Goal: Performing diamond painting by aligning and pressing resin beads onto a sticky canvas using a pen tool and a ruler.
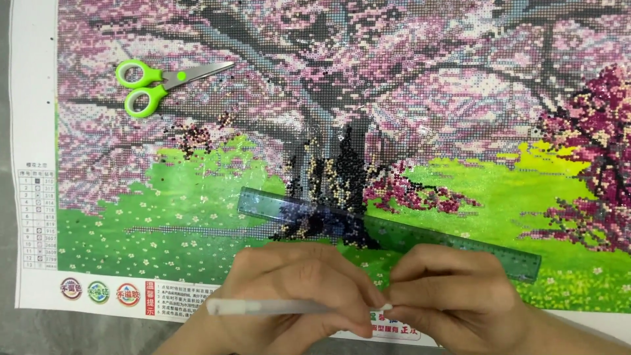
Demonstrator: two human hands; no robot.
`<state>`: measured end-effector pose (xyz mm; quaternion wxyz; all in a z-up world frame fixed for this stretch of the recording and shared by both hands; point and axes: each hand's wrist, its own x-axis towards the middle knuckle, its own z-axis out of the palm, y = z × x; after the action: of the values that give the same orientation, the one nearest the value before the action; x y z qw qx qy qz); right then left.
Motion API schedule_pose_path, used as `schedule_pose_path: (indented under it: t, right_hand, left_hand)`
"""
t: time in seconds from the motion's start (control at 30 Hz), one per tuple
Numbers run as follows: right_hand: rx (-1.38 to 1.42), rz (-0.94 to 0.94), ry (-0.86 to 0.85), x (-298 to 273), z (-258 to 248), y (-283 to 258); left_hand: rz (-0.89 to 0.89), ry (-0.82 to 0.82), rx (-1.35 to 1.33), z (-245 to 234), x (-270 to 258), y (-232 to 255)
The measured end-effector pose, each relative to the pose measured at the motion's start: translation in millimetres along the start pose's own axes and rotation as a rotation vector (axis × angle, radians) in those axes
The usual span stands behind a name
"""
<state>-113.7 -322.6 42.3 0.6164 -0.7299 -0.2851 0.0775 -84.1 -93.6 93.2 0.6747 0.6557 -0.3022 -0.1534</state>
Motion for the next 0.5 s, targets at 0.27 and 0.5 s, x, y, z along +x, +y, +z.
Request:
schedule_pose_path:
  t: [0.27,0.5]
  right_hand:
    - [-0.023,-0.102,0.006,-1.0,4.1,-4.7]
    - [-0.024,-0.087,0.030,-2.4,5.8,-4.7]
  left_hand:
    - [0.034,-0.044,-0.135,4.0,-6.1,-20.9]
    - [-0.011,-0.085,-0.139,1.7,-5.6,-24.6]
